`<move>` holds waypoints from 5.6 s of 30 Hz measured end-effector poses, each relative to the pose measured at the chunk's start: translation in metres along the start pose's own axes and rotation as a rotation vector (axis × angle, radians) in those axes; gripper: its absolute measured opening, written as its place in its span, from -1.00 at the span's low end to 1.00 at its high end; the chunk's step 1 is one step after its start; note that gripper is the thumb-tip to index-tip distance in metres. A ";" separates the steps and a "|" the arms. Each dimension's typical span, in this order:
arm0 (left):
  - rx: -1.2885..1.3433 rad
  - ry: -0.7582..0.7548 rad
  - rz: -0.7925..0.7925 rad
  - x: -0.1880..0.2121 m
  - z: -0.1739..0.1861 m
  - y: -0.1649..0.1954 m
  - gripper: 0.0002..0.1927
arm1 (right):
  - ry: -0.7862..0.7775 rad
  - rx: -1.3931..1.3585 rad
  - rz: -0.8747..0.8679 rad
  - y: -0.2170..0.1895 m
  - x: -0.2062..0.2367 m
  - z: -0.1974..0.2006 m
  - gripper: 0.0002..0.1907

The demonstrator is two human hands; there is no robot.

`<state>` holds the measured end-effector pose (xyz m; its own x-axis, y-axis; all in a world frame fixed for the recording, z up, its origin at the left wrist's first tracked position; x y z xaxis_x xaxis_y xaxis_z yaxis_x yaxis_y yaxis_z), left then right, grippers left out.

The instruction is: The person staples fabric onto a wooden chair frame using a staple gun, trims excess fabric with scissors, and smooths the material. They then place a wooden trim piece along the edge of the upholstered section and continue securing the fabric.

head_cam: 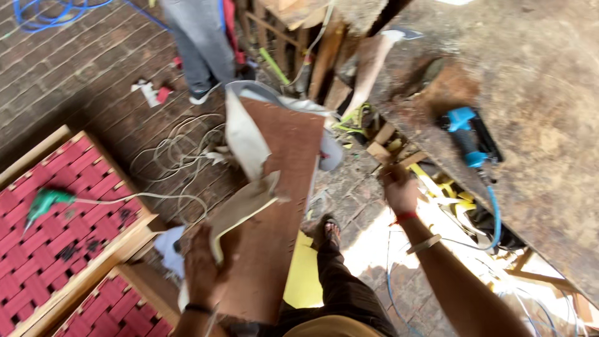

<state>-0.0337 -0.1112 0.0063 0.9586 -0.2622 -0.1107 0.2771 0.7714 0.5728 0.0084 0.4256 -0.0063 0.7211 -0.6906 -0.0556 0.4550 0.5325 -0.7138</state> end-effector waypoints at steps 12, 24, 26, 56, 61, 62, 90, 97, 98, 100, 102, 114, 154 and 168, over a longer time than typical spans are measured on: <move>-0.393 0.114 0.188 0.048 -0.003 -0.013 -0.18 | -0.134 0.675 -0.345 0.175 -0.222 0.092 -0.12; -0.338 0.405 0.553 0.107 0.051 -0.030 -0.67 | -0.410 0.419 -0.158 0.059 -0.106 0.019 -0.34; -0.289 0.487 0.570 0.112 0.054 -0.041 -0.68 | -0.607 0.437 -0.137 0.008 -0.032 -0.004 -0.41; -0.069 0.593 0.013 0.164 0.001 -0.026 -0.85 | -1.152 0.556 0.519 -0.250 0.280 -0.171 -0.70; -0.101 0.612 0.032 0.169 0.004 -0.026 -0.70 | -1.082 0.528 0.688 -0.293 0.295 -0.200 -0.75; -0.085 0.627 0.040 0.170 0.005 -0.028 -0.74 | -1.042 0.552 0.737 -0.301 0.297 -0.204 -0.75; 0.049 0.526 0.024 0.013 0.063 -0.025 -0.26 | -0.997 0.335 0.009 -0.194 0.156 -0.164 -0.74; -0.165 0.164 -0.028 -0.067 -0.007 -0.017 -0.90 | -0.783 0.483 0.427 -0.197 0.161 -0.162 -0.57; -0.156 0.171 -0.087 -0.062 -0.010 -0.013 -0.89 | -0.798 0.445 0.426 -0.198 0.161 -0.160 -0.57; -0.156 0.180 -0.185 -0.049 -0.017 -0.004 -0.84 | -0.815 0.461 0.398 -0.197 0.159 -0.156 -0.56; -0.163 0.203 -0.279 -0.039 -0.020 0.009 -0.75 | -0.865 0.450 0.328 -0.196 0.154 -0.151 -0.57; -0.003 0.392 -0.083 0.013 0.018 0.035 -0.47 | -0.975 0.654 0.227 -0.269 0.092 -0.169 -0.81; -0.092 0.391 0.152 0.067 0.006 0.030 -0.42 | -1.026 0.530 0.541 -0.295 0.196 -0.190 -0.67; 0.232 0.458 0.192 0.112 -0.003 -0.013 -0.67 | -1.027 0.767 0.610 -0.300 0.223 -0.218 -0.65</move>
<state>0.0699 -0.1493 -0.0158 0.9351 0.1902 -0.2992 0.1224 0.6189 0.7759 -0.0812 0.0051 0.0436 0.8063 0.2210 0.5487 -0.1341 0.9717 -0.1944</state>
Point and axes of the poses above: each hand's wrist, its own x-axis away from the middle knuckle, its own z-axis out of the back of the hand, y = z × x, the point moved 9 cm from there along -x, towards the middle knuckle, and after that the axes turned 3 degrees about -z, right-handed, at the moved point
